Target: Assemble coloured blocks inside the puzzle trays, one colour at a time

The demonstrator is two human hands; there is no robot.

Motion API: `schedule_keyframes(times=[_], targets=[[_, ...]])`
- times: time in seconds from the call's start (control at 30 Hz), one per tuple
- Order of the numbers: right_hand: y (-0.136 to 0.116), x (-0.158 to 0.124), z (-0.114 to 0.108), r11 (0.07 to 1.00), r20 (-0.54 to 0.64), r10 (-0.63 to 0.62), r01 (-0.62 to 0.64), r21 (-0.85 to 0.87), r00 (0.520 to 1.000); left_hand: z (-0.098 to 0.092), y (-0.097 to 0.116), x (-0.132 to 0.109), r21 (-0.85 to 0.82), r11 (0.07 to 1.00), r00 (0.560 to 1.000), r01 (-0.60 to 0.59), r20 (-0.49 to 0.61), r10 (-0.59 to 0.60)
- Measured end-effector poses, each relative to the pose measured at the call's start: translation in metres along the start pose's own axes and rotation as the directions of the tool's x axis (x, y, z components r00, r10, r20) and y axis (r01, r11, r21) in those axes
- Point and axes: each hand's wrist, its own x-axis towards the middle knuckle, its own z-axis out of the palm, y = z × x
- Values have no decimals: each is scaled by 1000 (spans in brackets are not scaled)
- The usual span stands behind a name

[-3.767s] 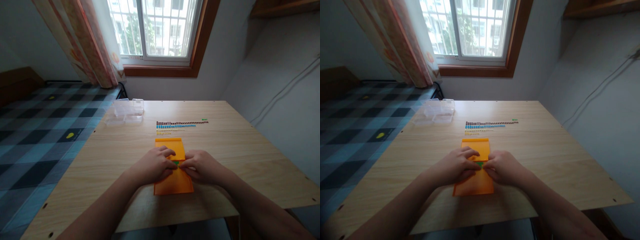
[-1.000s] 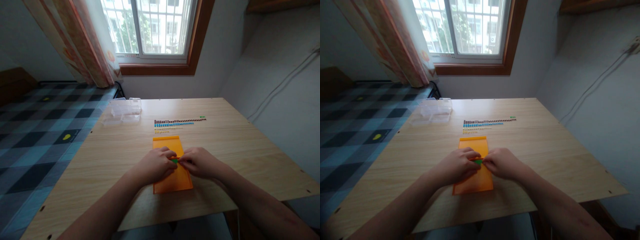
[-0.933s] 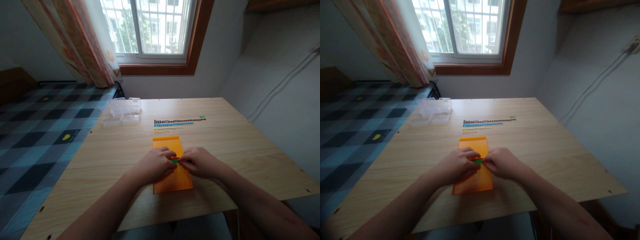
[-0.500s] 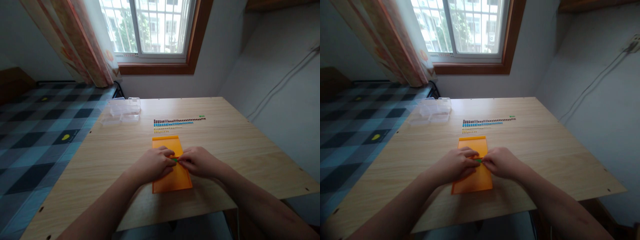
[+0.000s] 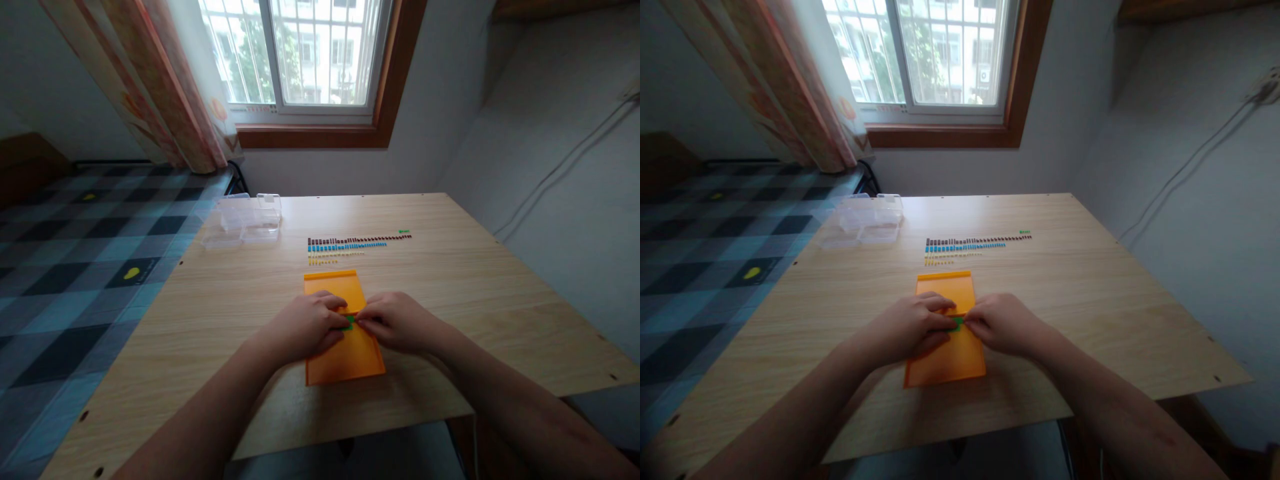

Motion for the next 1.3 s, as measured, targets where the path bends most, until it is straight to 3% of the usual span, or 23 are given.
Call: schedule_keyframes(times=[0.13,0.53,1.07,1.3], targets=[[1,0,1,1000,-3,-5,5,0,1000,-2,2,1,10,999,999,-39,18,39],[2,-1,2,1000,-1,-8,8,-17,1000,-2,4,2,49,999,999,-3,43,1],[0,-1,1,1000,-1,9,-9,-2,1000,-13,-2,-1,-22,997,998,68,-8,-68],[2,0,2,999,-8,-8,8,-33,1000,-2,15,13,76,988,991,133,-9,-133]])
